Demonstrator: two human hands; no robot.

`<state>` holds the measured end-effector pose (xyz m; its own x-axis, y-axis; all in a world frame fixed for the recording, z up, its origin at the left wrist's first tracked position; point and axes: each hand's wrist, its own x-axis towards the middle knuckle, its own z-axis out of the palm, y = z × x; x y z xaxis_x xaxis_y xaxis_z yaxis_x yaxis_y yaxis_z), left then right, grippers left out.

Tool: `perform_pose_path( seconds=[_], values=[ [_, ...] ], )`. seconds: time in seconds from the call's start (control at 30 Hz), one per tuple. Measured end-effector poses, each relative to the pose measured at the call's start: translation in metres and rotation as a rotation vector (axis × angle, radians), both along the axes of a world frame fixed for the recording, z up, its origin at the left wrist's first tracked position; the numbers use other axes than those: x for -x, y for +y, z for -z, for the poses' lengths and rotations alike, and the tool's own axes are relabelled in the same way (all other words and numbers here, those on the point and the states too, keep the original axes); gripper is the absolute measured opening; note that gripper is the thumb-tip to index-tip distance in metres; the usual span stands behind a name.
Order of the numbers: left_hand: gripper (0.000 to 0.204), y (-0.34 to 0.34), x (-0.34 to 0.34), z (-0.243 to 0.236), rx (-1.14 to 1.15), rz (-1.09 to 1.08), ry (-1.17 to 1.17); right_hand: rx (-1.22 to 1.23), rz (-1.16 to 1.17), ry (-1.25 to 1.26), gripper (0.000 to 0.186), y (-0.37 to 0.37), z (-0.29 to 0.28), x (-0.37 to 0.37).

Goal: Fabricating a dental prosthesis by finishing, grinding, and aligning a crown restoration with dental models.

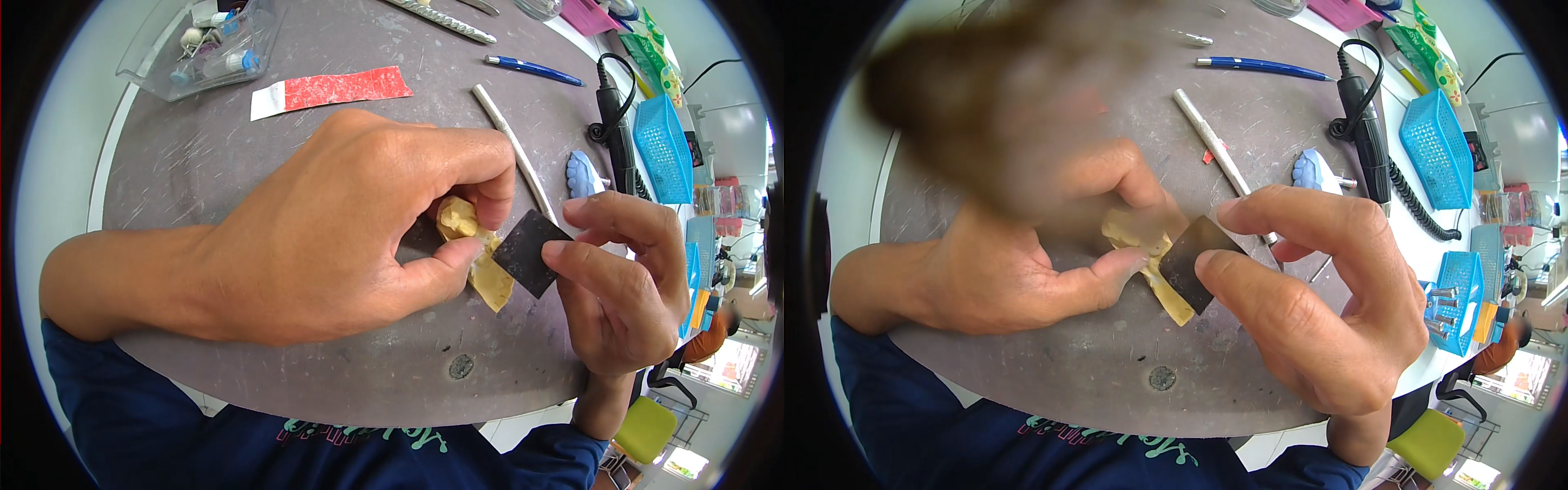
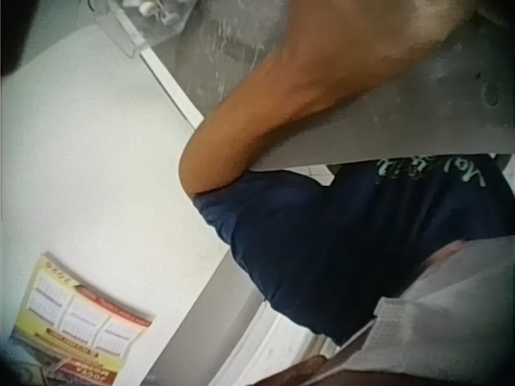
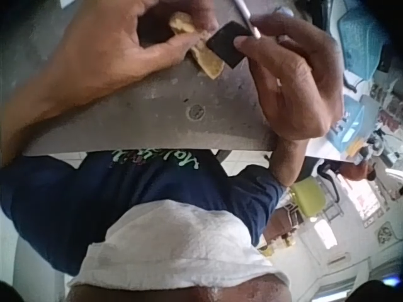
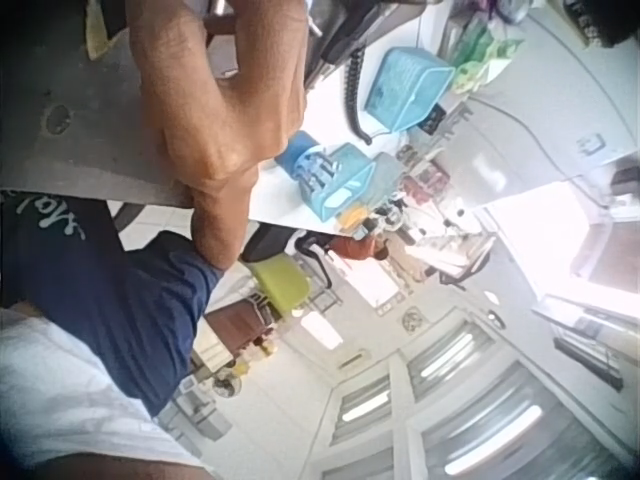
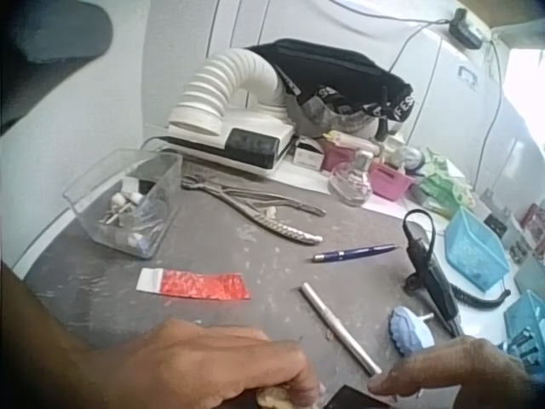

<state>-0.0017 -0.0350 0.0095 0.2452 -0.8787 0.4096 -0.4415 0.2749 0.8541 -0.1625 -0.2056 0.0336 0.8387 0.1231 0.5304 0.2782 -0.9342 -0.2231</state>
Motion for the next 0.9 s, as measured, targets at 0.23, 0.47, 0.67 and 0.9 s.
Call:
perform_pose_path(
  seconds=[0.23, 0.47, 0.67, 0.9],
  values=[
    [0.013, -0.004, 0.001, 0.005, -0.033, -0.012, 0.049, -0.027, 0.000, 0.051, 0.023, -0.001, 0.002, -0.001],
    [0.012, -0.009, 0.003, 0.006, 0.007, -0.065, -0.073, -0.050, -0.006, 0.052, 0.022, 0.000, 0.003, -0.002],
    [0.012, 0.000, 0.001, 0.000, -0.088, -0.010, 0.123, -0.055, -0.009, 0.052, 0.022, 0.000, 0.005, -0.003],
    [0.012, 0.000, 0.002, 0.001, 0.045, -0.015, 0.072, -0.063, -0.020, 0.066, 0.022, 0.000, 0.004, -0.003]
  ],
)
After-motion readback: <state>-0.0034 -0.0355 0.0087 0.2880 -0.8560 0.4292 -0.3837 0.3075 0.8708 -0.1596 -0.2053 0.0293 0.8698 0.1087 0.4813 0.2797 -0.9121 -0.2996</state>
